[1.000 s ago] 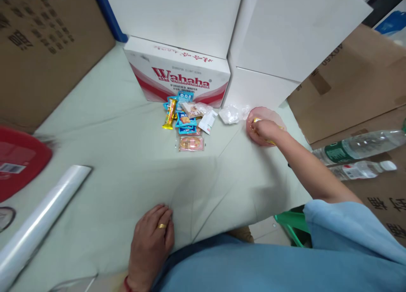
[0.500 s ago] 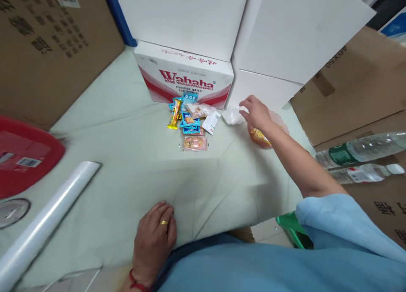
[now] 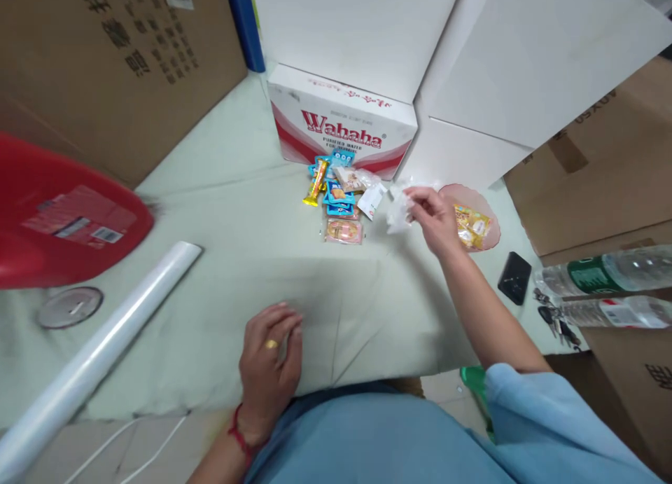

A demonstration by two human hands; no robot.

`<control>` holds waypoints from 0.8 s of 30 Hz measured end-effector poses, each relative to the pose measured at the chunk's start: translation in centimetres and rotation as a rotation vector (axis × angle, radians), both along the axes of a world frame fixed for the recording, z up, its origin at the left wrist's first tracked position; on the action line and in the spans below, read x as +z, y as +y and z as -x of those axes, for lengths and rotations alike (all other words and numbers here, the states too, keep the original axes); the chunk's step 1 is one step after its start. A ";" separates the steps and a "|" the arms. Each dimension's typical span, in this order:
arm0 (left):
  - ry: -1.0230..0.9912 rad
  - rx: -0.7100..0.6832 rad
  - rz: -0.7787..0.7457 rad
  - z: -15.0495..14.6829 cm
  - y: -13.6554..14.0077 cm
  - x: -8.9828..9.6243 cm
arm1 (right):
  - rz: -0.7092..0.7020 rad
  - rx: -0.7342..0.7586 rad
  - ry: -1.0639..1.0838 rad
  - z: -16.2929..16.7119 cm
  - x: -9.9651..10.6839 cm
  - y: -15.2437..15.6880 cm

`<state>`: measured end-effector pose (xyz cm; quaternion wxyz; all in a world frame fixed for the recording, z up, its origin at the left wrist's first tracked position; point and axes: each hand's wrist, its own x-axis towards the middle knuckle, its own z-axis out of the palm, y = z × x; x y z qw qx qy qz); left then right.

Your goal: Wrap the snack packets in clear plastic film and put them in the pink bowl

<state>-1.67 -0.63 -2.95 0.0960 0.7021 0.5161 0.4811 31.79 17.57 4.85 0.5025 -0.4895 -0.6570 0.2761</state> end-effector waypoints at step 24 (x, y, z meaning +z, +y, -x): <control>-0.921 -0.207 0.626 -8.1 10.2 -1.6 | 0.446 -0.092 0.386 7.1 -9.2 -7.8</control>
